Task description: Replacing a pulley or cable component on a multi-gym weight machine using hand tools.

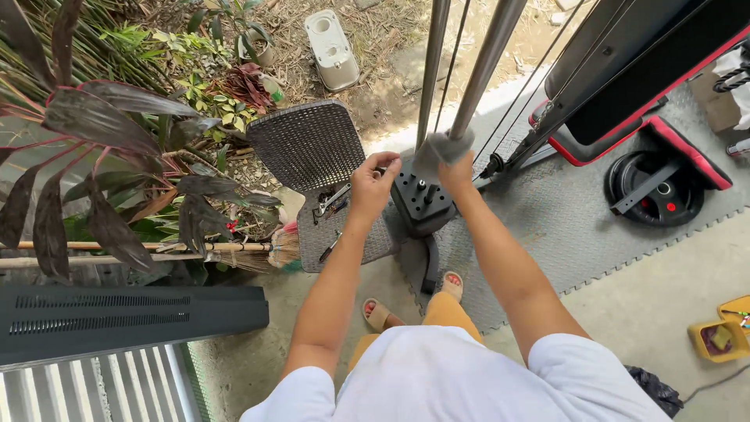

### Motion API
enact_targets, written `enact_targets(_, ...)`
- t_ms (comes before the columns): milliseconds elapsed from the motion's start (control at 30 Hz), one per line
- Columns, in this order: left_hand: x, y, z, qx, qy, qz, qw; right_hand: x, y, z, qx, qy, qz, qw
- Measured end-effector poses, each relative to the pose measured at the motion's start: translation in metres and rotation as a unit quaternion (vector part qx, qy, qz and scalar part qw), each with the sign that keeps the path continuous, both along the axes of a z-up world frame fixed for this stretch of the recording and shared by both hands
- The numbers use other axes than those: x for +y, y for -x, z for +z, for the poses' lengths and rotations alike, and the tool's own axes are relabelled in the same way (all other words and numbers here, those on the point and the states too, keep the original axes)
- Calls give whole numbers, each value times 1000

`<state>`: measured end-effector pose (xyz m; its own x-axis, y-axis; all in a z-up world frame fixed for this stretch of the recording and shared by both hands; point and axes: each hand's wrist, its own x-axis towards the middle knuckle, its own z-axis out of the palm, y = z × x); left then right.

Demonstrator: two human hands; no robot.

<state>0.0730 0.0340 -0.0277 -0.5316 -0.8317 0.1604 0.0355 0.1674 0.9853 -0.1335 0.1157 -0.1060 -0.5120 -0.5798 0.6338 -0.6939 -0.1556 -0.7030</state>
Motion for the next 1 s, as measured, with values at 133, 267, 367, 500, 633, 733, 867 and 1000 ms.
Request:
enact_targets(133,3,-14,-26,-17,-18,-6,1000,18,-33,-28,-227,-75,-23,971)
enact_targets(267,6,-22,-43,-17,-27,17,999,39,-20,-67,-208,-190,-5,960)
enact_targets(367,20,-28,-37,-43,-50,23,998,70,-1,-93,-231,-154,23,960)
enact_targets(500,33,-25,-67,-93,-23,34,995,128,7,-77,-570,25,214,793)
enact_targets(633,57,-20,-111,-36,-5,-30,999,173,4,-74,-660,70,313,679)
enact_targets(733,77,-20,-135,-11,-451,-181,874,179,-20,-48,-680,103,376,621)
enact_targets(867,80,-37,-154,126,-456,-330,817,187,-32,-84,-708,131,318,617)
enact_targets(1000,55,-71,-131,153,-418,-252,859,146,-99,-25,-793,143,191,561)
